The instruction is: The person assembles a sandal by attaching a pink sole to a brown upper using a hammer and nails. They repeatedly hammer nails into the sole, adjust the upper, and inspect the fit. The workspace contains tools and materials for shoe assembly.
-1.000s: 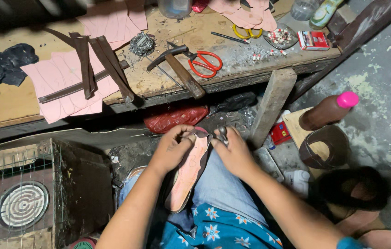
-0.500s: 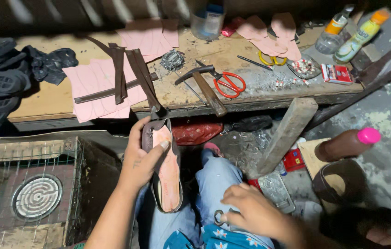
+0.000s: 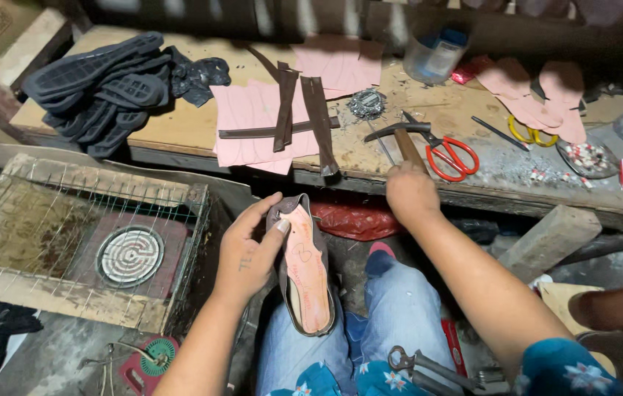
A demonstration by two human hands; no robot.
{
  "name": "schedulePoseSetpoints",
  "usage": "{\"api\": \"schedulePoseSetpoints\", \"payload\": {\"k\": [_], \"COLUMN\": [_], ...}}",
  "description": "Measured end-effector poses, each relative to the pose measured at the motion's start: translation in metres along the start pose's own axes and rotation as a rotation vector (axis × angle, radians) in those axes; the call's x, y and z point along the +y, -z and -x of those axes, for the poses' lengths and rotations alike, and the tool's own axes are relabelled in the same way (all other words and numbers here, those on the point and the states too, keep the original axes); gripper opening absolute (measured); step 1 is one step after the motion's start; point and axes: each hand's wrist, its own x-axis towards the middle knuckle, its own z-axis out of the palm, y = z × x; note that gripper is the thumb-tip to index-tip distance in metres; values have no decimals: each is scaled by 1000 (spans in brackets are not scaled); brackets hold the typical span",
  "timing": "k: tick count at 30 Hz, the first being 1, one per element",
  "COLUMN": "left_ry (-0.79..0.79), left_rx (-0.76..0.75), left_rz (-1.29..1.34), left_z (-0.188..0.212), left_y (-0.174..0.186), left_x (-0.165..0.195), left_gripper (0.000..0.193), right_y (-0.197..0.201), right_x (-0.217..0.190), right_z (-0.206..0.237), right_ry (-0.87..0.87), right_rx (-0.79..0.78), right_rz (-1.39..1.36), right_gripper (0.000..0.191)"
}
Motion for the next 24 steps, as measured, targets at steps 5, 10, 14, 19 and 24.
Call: {"api": "schedulePoseSetpoints", "payload": {"k": [5,10,14,19,24], "left_ry": [-54,-27,45,122,34], "left_rx": [53,64,-20,-127,-146], "left_rz": [-37,-56,35,70,75], "left_z": [0,1,3,11,22], "left_y": [10,15,19,22,20], "left_x": [2,0,-3,-1,8], "left_gripper": [39,38,41,53,57], "right_y": [-4,-4,6,40,81], "right_x": [-1,-6,-21,-57,-80], "right_z": [-9,7,64,142,156], "right_ry": [-34,-546,-809,-660,-214], "right_rx": [-4,-381,-434,-512,-356], "right_rz": [-52,-934,-1748,-2110,-1852], "right_gripper": [13,18,9,11,31]}}
